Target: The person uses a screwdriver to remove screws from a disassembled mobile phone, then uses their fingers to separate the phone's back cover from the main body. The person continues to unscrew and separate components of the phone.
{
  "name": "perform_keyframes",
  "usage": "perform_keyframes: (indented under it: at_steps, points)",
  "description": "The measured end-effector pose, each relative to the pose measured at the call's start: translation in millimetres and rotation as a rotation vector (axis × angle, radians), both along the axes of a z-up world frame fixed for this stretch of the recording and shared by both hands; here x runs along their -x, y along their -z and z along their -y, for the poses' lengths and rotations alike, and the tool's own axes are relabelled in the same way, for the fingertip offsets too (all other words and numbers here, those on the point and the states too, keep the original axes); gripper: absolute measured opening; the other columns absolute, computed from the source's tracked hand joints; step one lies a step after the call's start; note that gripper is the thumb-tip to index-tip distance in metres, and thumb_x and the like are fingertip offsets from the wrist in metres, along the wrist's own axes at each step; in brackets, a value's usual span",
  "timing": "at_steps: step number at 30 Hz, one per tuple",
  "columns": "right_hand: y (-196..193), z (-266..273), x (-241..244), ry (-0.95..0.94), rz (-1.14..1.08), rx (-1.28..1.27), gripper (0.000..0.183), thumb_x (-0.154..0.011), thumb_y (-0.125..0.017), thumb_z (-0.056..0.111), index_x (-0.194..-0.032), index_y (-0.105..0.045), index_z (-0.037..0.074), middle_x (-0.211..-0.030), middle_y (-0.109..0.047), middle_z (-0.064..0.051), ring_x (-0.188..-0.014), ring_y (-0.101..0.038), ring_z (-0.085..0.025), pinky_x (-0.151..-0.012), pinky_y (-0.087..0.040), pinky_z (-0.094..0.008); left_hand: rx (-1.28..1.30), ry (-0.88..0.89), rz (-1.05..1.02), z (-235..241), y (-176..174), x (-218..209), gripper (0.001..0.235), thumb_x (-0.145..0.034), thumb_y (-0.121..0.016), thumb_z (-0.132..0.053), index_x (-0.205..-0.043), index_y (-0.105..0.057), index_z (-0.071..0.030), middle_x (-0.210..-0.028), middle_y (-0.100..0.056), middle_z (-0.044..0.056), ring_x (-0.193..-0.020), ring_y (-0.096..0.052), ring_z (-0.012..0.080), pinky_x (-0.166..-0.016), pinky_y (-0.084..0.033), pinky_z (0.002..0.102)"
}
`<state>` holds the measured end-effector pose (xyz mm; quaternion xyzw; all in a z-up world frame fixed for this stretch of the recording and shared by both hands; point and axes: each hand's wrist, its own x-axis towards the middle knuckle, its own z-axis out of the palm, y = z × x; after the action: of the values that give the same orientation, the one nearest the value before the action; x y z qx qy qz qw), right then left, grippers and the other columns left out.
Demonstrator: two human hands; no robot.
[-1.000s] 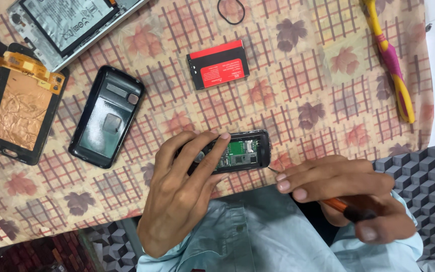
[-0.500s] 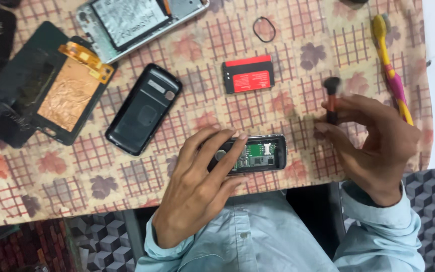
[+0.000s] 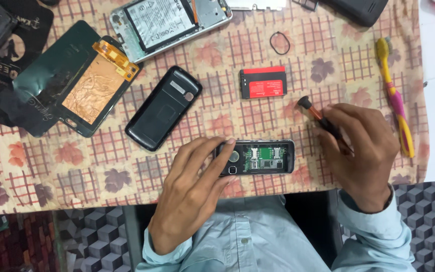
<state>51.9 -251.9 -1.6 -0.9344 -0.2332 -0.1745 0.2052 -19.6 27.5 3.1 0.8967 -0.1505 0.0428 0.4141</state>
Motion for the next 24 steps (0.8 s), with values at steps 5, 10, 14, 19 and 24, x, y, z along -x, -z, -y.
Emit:
perform_keyframes:
  at_steps: [5, 10, 14, 19, 24]
  points:
    - [4, -8, 16, -0.144, 0.042, -0.123, 0.032, -0.083, -0.088, 0.004, -0.108, -0.069, 0.004, -0.121, -0.068, -0.017, -0.104, -0.071, -0.03, -0.086, -0.061, -0.038, 0.0, -0.003, 0.029, 1, 1, 0, 0.058, -0.083, -0.077, -0.008, -0.138, -0.061, 0.005, -0.133, -0.062, 0.02, -0.122, -0.059, 0.0389, -0.1, -0.051, 0.047]
    - [8, -18, 31, -0.424, -0.084, -0.131, 0.038, -0.072, -0.087, 0.017, -0.103, -0.072, 0.001, -0.116, -0.068, -0.019, -0.11, -0.068, -0.038, -0.087, -0.06, -0.043, 0.012, -0.027, 0.059, 3, 2, 2, 0.055, -0.083, -0.078, -0.01, -0.134, -0.064, 0.003, -0.13, -0.064, 0.021, -0.118, -0.061, 0.0383, -0.095, -0.053, 0.046]
    - [6, -24, 31, -0.439, -0.035, -0.082, 0.027, -0.072, -0.075, -0.003, -0.099, -0.072, -0.001, -0.109, -0.071, -0.018, -0.11, -0.07, -0.037, -0.086, -0.062, -0.045, 0.033, -0.039, 0.072, 3, 2, 3, 0.053, -0.082, -0.08, -0.012, -0.131, -0.066, 0.001, -0.127, -0.064, 0.022, -0.115, -0.063, 0.0379, -0.09, -0.055, 0.044]
    - [0, -30, 28, -0.432, 0.086, -0.179, 0.027, -0.074, -0.071, -0.012, -0.101, -0.071, -0.007, -0.097, -0.071, -0.018, -0.096, -0.074, -0.035, -0.081, -0.063, -0.045, 0.06, -0.084, 0.113, 4, 2, 4, 0.051, -0.077, -0.085, -0.019, -0.122, -0.071, 0.0, -0.114, -0.068, 0.017, -0.106, -0.067, 0.0354, -0.086, -0.056, 0.044]
    - [0, -32, 31, -0.422, 0.101, -0.215, 0.033, -0.069, -0.066, -0.015, -0.1, -0.071, -0.008, -0.096, -0.072, -0.019, -0.088, -0.075, -0.033, -0.072, -0.063, -0.04, 0.118, -0.074, 0.193, 8, 1, 5, 0.038, -0.075, -0.087, -0.016, -0.107, -0.076, 0.0, -0.099, -0.072, 0.012, -0.094, -0.07, 0.0307, -0.081, -0.058, 0.041]
